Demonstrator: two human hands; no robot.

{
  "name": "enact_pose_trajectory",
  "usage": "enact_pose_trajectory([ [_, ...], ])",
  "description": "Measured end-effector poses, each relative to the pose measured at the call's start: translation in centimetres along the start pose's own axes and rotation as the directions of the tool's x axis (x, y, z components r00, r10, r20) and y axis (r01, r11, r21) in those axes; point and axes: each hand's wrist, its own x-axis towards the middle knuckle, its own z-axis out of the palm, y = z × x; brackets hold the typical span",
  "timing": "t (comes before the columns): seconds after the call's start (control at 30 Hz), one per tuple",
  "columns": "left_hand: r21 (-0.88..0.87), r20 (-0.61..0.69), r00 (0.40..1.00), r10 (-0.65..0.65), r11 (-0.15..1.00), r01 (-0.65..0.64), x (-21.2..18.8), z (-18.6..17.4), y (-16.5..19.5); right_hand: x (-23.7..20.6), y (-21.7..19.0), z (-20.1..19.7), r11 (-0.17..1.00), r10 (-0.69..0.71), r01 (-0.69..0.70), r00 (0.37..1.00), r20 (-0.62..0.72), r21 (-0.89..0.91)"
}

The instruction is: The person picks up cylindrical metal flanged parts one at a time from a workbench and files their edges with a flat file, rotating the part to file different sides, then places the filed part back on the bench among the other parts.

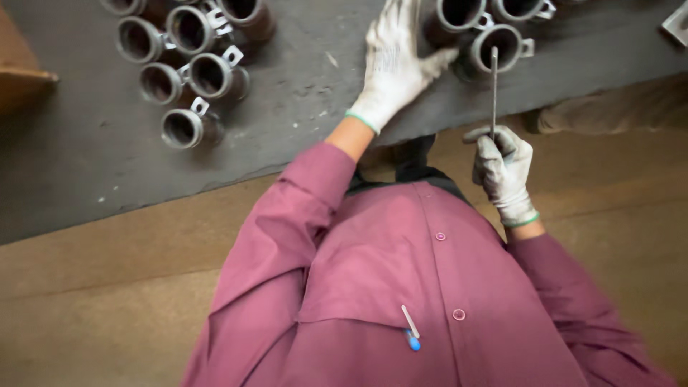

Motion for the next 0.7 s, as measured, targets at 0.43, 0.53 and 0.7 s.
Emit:
enact_pose_trajectory([
  [0.43,-0.160,0.108,0.994,0.027,0.987,-0.010,-3.4,-5.5,-1.4,-4.9,1.6,-4.5,0.998,-0.025,0.020,0.996,-0.086,-0.053],
  [0.53,-0.106,0.153,0.988,0.019,0.994,-0.003,-7.3,-7.7,-1.4,-5.2,1.2,-3.8,0.997,-0.061,0.061,0.998,-0.003,0.053],
  [0.7,-0.131,0.129,0.992,-0.007,0.991,0.024,-9.0,-7.7,-2.4,-4.9,-0.3,-2.5,0.796,-0.353,0.404,0.915,0.196,-0.452],
])
